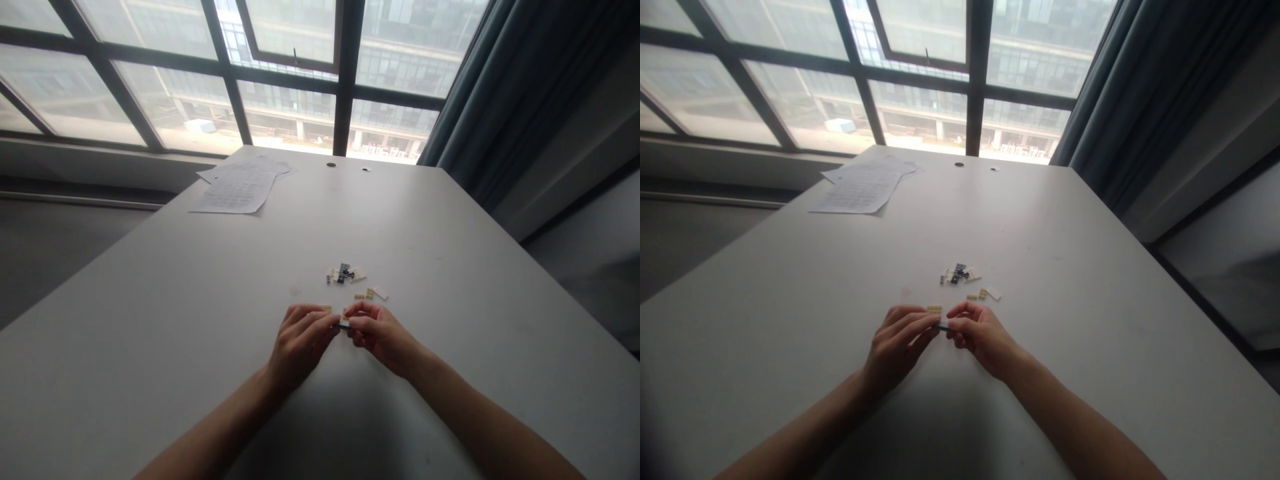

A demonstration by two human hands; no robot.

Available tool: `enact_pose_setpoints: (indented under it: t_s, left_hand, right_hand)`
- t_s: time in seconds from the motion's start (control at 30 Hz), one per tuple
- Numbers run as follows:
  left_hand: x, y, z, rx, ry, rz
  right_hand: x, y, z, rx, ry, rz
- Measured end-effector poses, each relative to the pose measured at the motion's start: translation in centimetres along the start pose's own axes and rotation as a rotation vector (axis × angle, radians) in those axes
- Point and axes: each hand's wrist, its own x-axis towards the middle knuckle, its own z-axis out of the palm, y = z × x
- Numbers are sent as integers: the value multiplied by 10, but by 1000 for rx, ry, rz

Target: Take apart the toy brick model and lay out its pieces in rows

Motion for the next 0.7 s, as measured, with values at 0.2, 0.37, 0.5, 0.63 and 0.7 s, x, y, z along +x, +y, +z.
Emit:
enact_pose_setpoints:
  t_s: [0.2,0.37,0.5,0.63,0.7]
  left_hand:
    - [-3,-1,3,-84,-5,-6]
    - [-3,0,3,-103,16,-13]
    - [-2,0,3,-108,25,-9]
    - [-2,-1,3,-119,30,7]
    - [-3,-2,4,-121,34,9]
  right_hand:
    - [-10,1,-4,-682,121,-502]
    - [-20,5,0,-1036,100,-843]
    - [-20,11,0,-1117,117,-957]
    - [-18,15,-2,-1106,123,-1025]
    - [-18,15,-3,-1082,124,-1018]
